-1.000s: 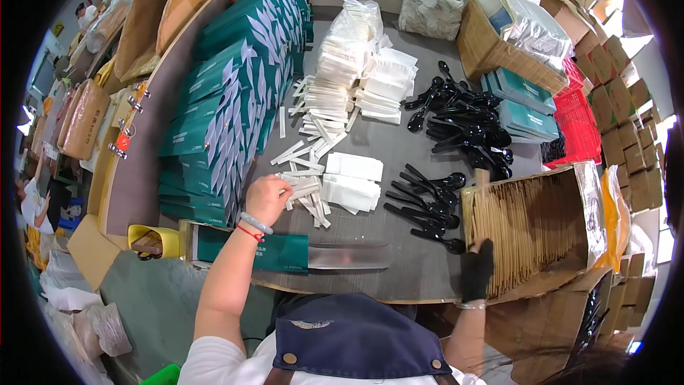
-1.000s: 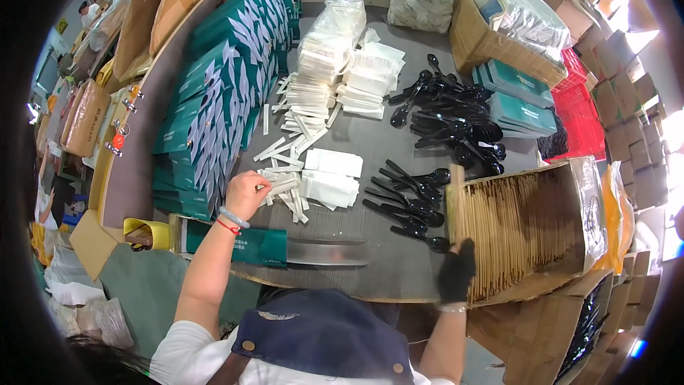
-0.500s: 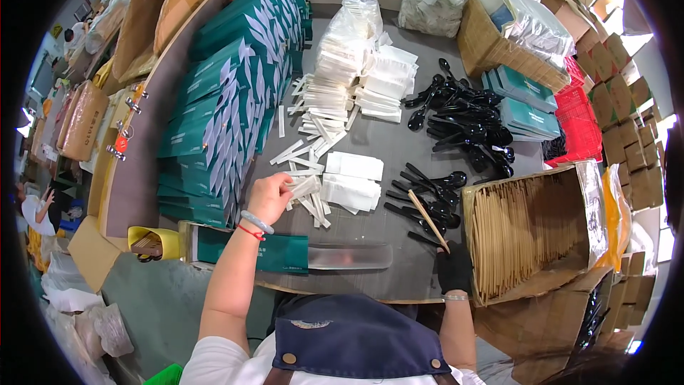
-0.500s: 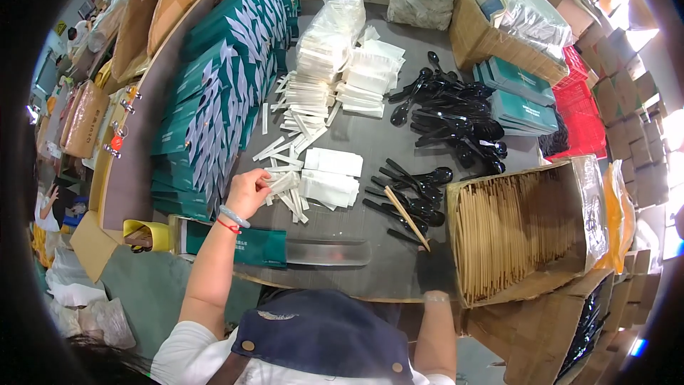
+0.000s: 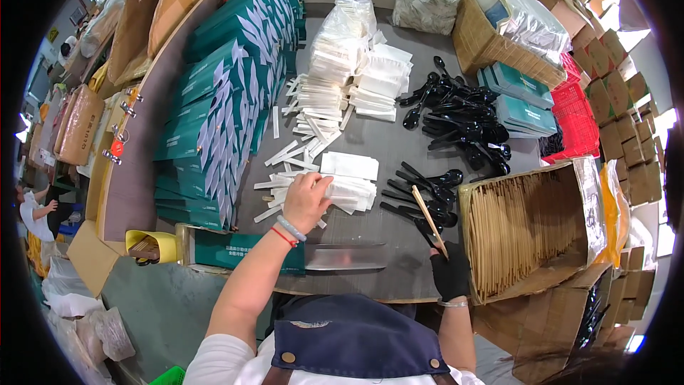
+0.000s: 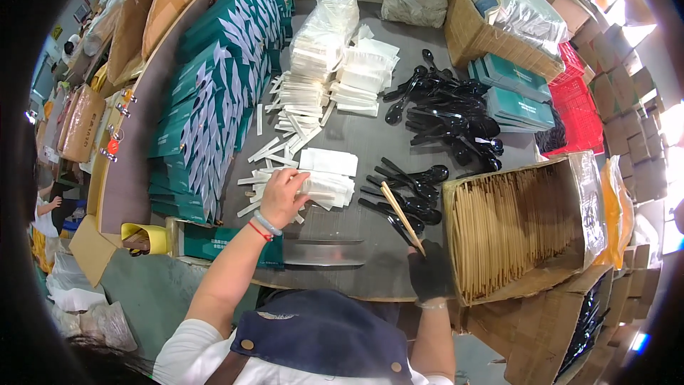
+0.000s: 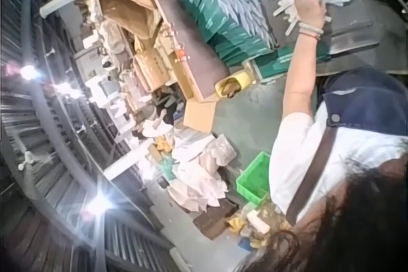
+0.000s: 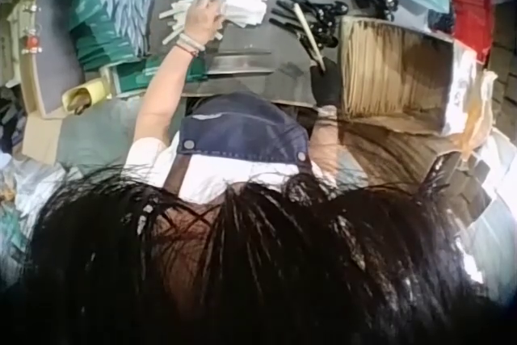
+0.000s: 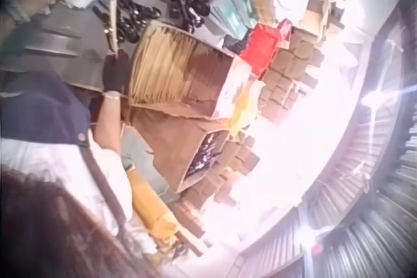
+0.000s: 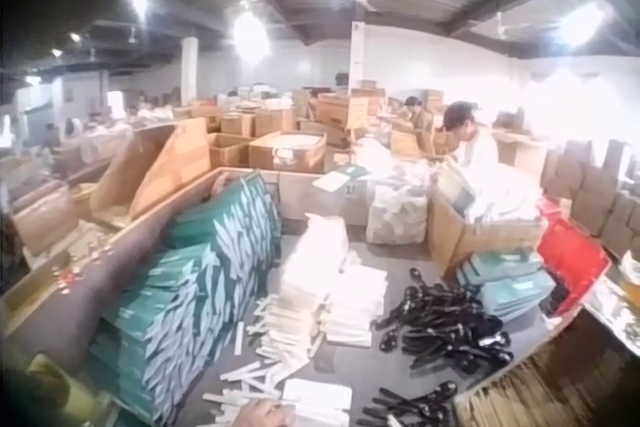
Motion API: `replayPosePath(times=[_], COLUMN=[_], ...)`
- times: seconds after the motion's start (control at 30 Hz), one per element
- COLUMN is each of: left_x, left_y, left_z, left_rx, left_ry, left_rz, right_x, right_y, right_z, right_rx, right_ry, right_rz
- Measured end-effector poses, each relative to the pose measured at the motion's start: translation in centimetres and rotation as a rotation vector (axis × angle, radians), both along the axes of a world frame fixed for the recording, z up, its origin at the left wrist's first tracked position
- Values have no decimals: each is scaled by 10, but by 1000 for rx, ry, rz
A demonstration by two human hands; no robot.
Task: Manually wrapping stacks of plastic spoons and knives into individual plastic packaging sleeves.
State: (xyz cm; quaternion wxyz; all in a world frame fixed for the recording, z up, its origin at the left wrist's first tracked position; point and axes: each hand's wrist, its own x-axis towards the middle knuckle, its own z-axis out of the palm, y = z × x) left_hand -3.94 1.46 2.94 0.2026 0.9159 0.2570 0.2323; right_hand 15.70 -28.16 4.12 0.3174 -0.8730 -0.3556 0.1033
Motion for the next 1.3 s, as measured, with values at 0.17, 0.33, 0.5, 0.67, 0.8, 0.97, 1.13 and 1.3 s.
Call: replayPosePath(times=[0.17,0.33,0.5,0.67,0.8,0.97,1.13,1.3], left_x=[-1,-1,-10,-42,-64,-79,-98,-116], left_y=[1,-1,-17,-47,-76,-102,-98,-82], left_z=[-13,-11,6,31,20,20,19,22], left_rx=[55,118,-123,-562,-144,33,41,-46], left_ry=[-43,-28,-12,284,93,107,318,207], left_rz=[6,-40,-103,-267,-170,-243,-213,-86], right_x=[-3,-9,-12,-18,-43,-66,-59,-44], right_y=[-1,11,27,40,69,93,87,60], right_z=[3,12,19,24,36,7,16,11], right_rx=[4,15,123,9,-106,-319,-234,-251], right_ry=[7,36,46,88,172,129,108,-127], right_rz=[-22,17,60,127,305,545,505,608])
